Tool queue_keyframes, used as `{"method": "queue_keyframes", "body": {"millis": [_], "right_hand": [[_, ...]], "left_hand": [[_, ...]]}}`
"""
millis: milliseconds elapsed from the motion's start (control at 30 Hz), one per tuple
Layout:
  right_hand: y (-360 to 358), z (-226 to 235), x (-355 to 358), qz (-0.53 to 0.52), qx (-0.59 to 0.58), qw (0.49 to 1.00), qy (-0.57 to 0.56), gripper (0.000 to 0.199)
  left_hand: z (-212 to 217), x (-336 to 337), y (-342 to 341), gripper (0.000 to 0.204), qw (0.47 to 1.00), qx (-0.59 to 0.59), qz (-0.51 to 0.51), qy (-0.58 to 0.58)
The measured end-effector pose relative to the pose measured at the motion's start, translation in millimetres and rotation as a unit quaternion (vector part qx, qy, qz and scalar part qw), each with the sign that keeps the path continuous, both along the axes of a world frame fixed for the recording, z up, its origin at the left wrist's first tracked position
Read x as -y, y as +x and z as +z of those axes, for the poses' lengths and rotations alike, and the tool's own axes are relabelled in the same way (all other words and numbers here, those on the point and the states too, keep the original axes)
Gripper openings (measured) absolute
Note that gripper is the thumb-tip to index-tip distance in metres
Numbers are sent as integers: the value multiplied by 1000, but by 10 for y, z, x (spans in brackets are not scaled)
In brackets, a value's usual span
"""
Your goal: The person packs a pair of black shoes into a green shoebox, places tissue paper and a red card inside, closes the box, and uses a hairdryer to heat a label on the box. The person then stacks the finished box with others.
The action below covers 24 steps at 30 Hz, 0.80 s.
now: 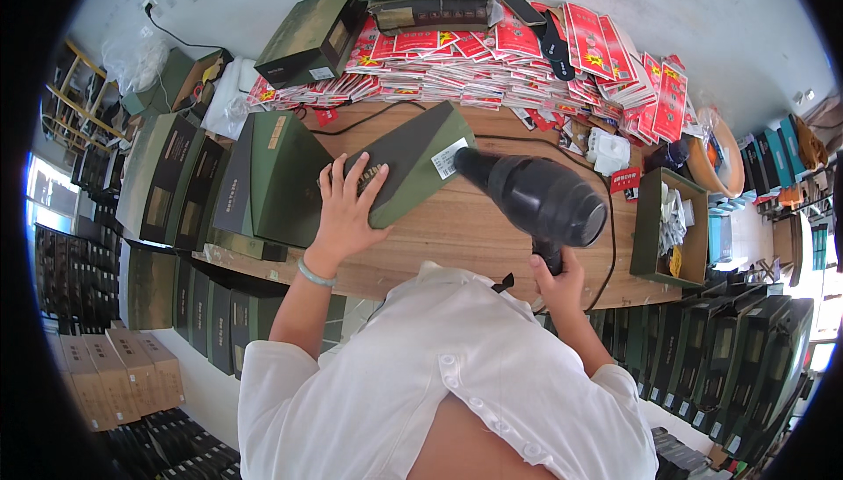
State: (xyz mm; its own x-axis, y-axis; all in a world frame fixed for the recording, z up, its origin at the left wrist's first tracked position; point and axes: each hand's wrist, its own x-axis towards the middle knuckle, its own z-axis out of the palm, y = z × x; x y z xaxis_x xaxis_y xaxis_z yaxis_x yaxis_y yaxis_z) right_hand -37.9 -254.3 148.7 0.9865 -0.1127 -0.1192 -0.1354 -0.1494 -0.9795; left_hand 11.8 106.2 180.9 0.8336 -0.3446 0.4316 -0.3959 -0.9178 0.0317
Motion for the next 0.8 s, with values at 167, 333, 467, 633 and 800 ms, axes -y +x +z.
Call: {"method": "queue_keyframes", "body": {"millis": [167, 333, 467, 633, 800], "right_hand": [[-34, -42, 19, 10, -7, 1000, -20, 39], [-52, -103, 24, 17, -3, 1000, -15, 41], [-74, -26, -10, 25, -17, 997, -64, 42], [-55, -47, -14, 7, -25, 999, -28, 43], [-5, -82, 5, -5, -15, 1000, 19, 41]], "left_hand": [[0, -5, 17, 102, 1000, -1, 4, 5], [1, -17, 20, 102, 1000, -2, 4, 10], [-2, -6, 29, 103, 1000, 0, 7, 7], [5, 2, 29, 103, 1000, -4, 9, 4], [-29, -10, 26, 103, 1000, 3, 5, 2]]}}
